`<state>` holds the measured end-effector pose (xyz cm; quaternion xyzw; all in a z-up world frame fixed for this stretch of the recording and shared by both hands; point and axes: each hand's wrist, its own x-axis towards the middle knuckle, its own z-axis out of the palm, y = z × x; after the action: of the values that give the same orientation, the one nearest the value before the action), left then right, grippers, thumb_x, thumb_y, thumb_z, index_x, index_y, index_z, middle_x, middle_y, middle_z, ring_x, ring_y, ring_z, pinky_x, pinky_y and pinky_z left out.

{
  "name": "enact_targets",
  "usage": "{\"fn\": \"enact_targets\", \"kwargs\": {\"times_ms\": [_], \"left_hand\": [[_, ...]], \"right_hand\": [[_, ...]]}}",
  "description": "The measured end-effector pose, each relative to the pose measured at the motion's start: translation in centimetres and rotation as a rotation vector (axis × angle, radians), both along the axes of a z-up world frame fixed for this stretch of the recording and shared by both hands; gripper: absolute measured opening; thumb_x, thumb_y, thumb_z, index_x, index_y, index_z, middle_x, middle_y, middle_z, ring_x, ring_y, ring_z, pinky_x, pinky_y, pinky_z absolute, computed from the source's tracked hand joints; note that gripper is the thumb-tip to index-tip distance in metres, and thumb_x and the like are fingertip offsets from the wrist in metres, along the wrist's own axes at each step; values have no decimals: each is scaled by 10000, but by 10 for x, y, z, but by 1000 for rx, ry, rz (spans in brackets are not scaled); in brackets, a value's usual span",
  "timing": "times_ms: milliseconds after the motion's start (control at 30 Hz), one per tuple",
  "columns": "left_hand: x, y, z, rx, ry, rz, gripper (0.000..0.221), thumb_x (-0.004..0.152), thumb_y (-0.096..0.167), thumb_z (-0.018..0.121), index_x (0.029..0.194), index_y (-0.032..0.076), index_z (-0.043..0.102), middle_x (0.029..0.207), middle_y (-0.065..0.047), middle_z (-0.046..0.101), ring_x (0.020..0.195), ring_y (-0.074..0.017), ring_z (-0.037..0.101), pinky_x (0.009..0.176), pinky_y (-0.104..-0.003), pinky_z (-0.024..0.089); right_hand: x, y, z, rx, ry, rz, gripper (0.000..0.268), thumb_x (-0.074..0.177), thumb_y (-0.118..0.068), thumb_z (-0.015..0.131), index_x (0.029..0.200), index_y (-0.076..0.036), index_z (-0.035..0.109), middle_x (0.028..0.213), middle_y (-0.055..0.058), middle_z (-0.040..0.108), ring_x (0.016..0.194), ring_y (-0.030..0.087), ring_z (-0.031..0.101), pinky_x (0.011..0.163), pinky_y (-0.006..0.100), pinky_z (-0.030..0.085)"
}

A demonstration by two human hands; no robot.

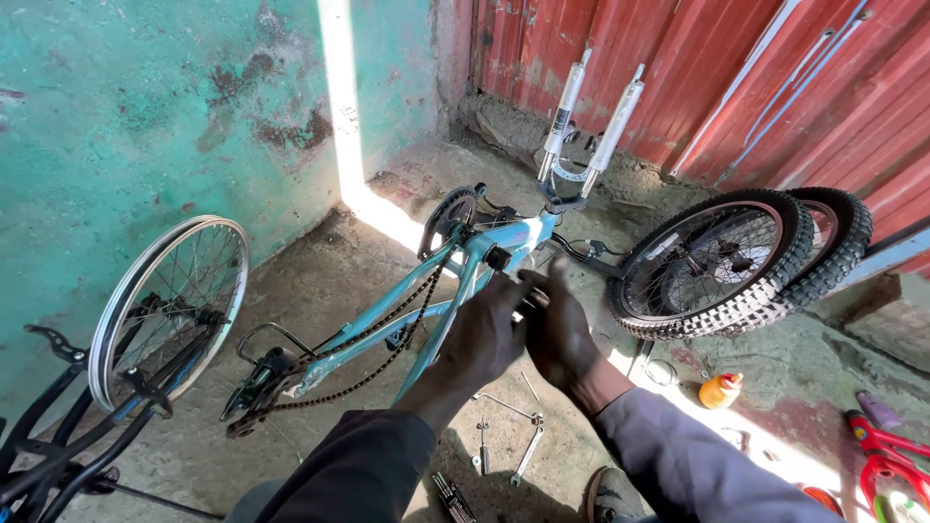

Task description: The person is performing maintenance on a bicycle, specifically disassembling and adjusting the bottom bracket and crankset using wrenches.

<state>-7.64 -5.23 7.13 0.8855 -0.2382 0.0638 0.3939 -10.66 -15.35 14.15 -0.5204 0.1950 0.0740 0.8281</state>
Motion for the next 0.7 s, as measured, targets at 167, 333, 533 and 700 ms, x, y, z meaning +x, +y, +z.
{"fn": "enact_targets", "kwargs": {"times_ms": [167,333,533,700], "left_hand": [[16,19,-14,-167,-37,20,169,966,103,614,1070,104,747,873,-94,704,865,-290,747,690,-371,652],[39,59,-69,86,21,450,330,1069,341,512,997,66,679,880,-176,661,888,-371,723,712,-486,627],[65,83,-160,-164,871,452,946,1009,843,345,1520,60,486,1278,-265,671,866,-285,780,697,-480,651],[57,88,-118,29,363,487,606,1160,394,401,663,95,577,496,-48,416,426,-151,505,490,-367,280]], "right_hand": [[48,-37,-69,32,15,-197,361,1037,-251,616,1264,14,528,1008,143,522,881,257,684,645,259,518],[55,-54,-64,-10,83,-98,278,1001,-209,642,1188,-6,604,991,124,577,848,255,705,555,176,494],[51,-43,-88,-285,114,206,429,981,-385,659,1210,-22,656,1021,162,699,885,274,749,618,253,435],[45,-27,-85,-320,26,396,472,993,-392,660,1209,28,653,1012,185,700,787,257,748,584,244,449]]}}
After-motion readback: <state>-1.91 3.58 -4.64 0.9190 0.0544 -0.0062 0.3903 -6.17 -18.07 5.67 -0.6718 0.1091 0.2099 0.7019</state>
